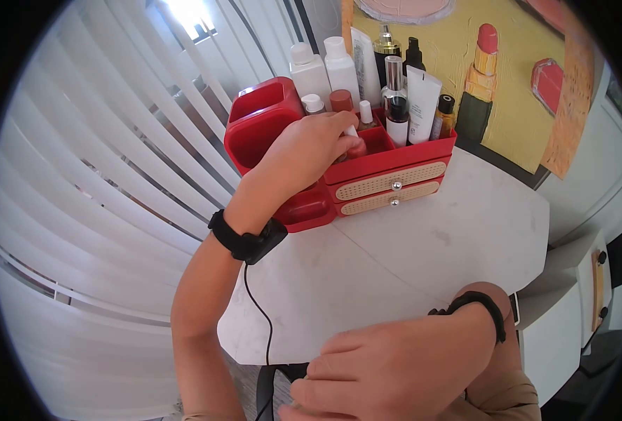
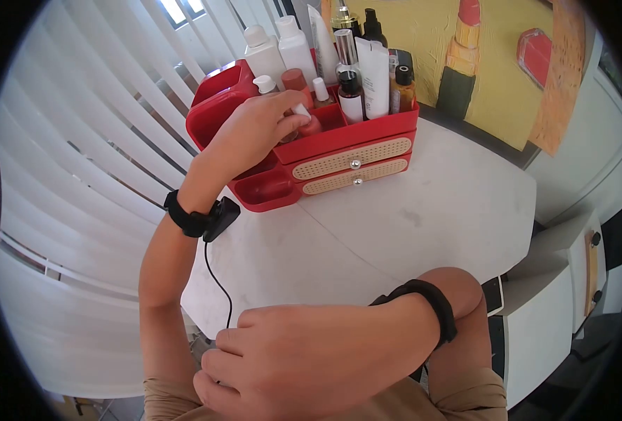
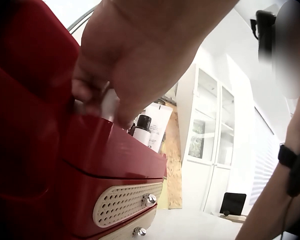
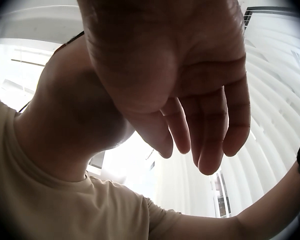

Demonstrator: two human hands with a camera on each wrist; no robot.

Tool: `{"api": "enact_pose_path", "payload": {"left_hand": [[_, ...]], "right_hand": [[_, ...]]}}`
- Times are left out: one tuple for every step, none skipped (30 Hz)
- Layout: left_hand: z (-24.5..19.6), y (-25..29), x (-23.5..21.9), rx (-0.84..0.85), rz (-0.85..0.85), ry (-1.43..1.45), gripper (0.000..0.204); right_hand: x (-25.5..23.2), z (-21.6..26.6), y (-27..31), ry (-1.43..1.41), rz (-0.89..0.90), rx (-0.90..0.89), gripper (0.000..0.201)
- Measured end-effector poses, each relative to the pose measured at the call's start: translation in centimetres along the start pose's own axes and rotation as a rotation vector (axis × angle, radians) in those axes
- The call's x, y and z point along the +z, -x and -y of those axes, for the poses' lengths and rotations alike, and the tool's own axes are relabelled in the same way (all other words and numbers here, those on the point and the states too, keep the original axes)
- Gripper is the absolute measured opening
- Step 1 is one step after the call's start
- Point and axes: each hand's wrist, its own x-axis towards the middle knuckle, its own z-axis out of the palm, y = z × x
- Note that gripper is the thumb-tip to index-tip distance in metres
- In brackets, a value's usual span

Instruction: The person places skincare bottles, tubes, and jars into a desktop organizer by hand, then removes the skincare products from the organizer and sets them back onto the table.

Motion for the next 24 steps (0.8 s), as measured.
{"api": "enact_pose_path", "payload": {"left_hand": [[0.0, 0.0, -0.1, 0.017, 0.003, 0.034, 0.018], [0.2, 0.0, 0.0, 0.016, 0.002, 0.032, 0.018], [0.6, 0.0, 0.2, 0.066, -0.039, 0.017, 0.019], [0.6, 0.1, 0.1, 0.115, -0.080, 0.001, 0.019], [0.7, 0.2, -0.2, 0.113, -0.085, 0.000, 0.019], [0.8, 0.3, -0.6, 0.141, -0.136, 0.022, 0.019], [0.7, 0.5, -1.2, 0.168, -0.184, 0.045, 0.020], [0.1, 1.0, -2.1, 0.163, -0.185, 0.047, 0.020], [-0.6, 1.9, -3.4, 0.158, -0.262, 0.023, 0.019], [-1.3, 3.0, -4.6, 0.149, -0.341, -0.004, 0.019], [-1.9, 4.2, -5.6, 0.131, -0.344, -0.007, 0.019], [-2.6, 5.7, -6.4, 0.063, -0.306, -0.046, 0.018], [-3.0, 7.3, -7.0, -0.006, -0.266, -0.087, 0.018], [-3.5, 9.2, -7.1, -0.078, -0.182, 0.050, 0.016], [-2.6, 11.0, -6.3, -0.093, -0.186, 0.042, 0.016], [-0.8, 12.9, -4.5, -0.032, -0.157, -0.035, 0.016], [0.5, 14.5, -3.0, 0.031, -0.126, -0.110, 0.018], [0.8, 15.9, -2.2, -0.041, -0.024, -0.073, 0.017], [1.1, 17.1, -1.4, -0.111, 0.077, -0.034, 0.016], [2.3, 18.3, -0.2, -0.117, 0.069, -0.032, 0.016], [3.8, 19.5, 1.4, -0.137, 0.068, -0.047, 0.014], [4.8, 20.5, 2.5, -0.161, 0.068, -0.059, 0.013], [5.4, 21.0, 2.9, -0.172, 0.057, -0.054, 0.013], [6.2, 21.0, 3.2, -0.191, 0.067, -0.115, 0.013]], "right_hand": [[-0.2, 0.1, -0.1, 0.012, 0.039, 0.017, 0.020], [-0.3, 0.1, -0.2, 0.024, 0.078, 0.034, 0.021], [-0.2, 0.1, -0.3, 0.023, 0.080, 0.031, 0.021], [-0.1, 0.1, -0.3, -0.011, 0.067, 0.062, 0.021], [0.1, 0.1, -0.3, -0.044, 0.054, 0.093, 0.021], [0.2, -0.2, -0.2, -0.046, 0.058, 0.090, 0.021], [0.4, -0.8, 0.0, 0.056, 0.025, 0.040, 0.021], [0.4, -1.2, 0.0, 0.155, -0.008, -0.008, 0.021], [-0.4, -1.0, -0.2, 0.147, -0.003, -0.008, 0.021], [-1.7, -0.6, -0.6, 0.140, 0.074, 0.113, 0.024], [-2.5, -0.6, -0.8, 0.129, 0.151, 0.230, 0.026], [-2.5, -0.9, -0.6, 0.111, 0.154, 0.223, 0.026], [-2.2, -1.3, -0.4, 0.180, 0.085, 0.262, 0.028], [-2.0, -1.8, -0.4, 0.251, 0.016, 0.300, 0.029], [-1.8, -2.1, -0.4, 0.238, 0.018, 0.289, 0.029], [-1.6, -2.3, -0.5, 0.263, 0.069, 0.349, 0.033], [-1.4, -2.6, -0.7, 0.292, 0.121, 0.410, 0.037], [-1.1, -3.0, -0.9, 0.287, 0.127, 0.404, 0.037], [-0.8, -3.5, -1.0, 0.247, 0.201, 0.426, 0.038], [-0.4, -4.0, -1.2, 0.208, 0.277, 0.447, 0.040], [0.0, -4.4, -1.2, 0.204, 0.288, 0.440, 0.040], [0.2, -4.9, -1.1, 0.211, 0.314, 0.453, 0.040], [0.4, -5.1, -1.1, 0.220, 0.342, 0.464, 0.040], [0.5, -5.2, -1.2, 0.215, 0.357, 0.457, 0.040]]}}
